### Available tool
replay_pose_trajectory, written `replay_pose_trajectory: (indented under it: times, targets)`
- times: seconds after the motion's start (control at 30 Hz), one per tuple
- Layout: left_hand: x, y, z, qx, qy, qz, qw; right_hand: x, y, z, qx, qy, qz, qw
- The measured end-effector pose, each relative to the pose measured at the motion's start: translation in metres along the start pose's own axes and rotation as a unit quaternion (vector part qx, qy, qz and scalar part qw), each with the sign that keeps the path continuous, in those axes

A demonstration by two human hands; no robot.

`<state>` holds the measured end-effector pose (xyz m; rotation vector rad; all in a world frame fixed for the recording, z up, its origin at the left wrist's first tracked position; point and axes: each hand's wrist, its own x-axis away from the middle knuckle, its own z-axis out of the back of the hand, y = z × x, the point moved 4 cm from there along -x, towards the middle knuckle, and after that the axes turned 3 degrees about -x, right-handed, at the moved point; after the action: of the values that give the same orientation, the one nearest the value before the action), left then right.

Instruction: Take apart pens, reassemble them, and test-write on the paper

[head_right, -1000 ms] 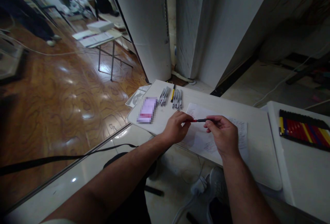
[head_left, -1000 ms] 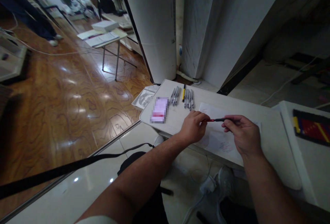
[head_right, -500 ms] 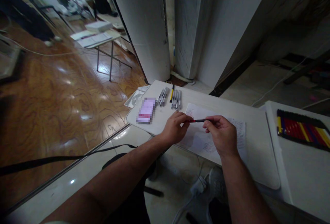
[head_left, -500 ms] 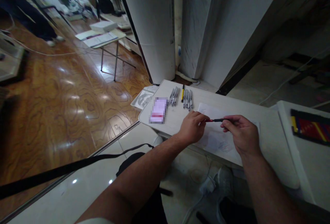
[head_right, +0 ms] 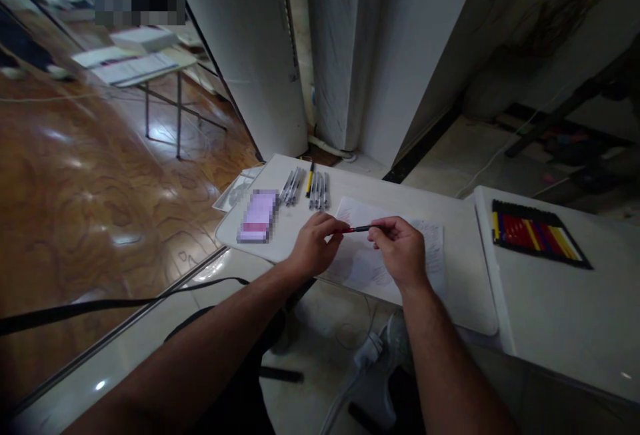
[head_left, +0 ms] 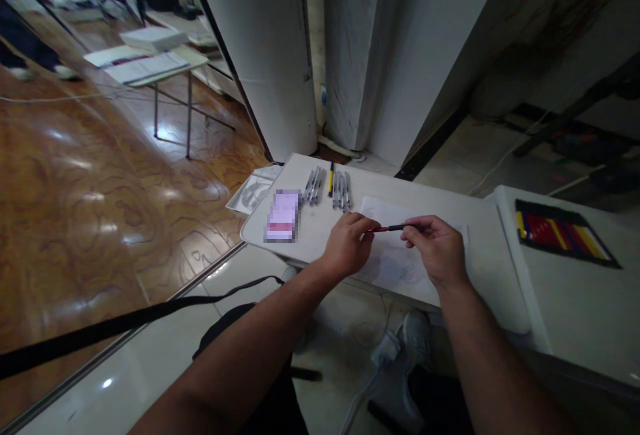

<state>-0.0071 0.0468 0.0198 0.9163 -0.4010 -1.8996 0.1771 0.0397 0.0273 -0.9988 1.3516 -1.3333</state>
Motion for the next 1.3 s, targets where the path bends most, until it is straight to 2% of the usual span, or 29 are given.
replay_pose_trajectory:
  times: [0.9, 1.3]
  targets:
    - [-0.0036, -0.0015, 0.0019, -0.035, 0.0, -0.007, 0.999, -0.0028, 0.0011, -0.0023, -0.03, -0.006, -0.008, 0.999]
    - [-0.0025, -0.0005, 0.0006, -0.018, -0.007, -0.015, 1.0, -0.0032, 0.0027, -0.0035, -0.024, -0.026, -0.01, 0.999]
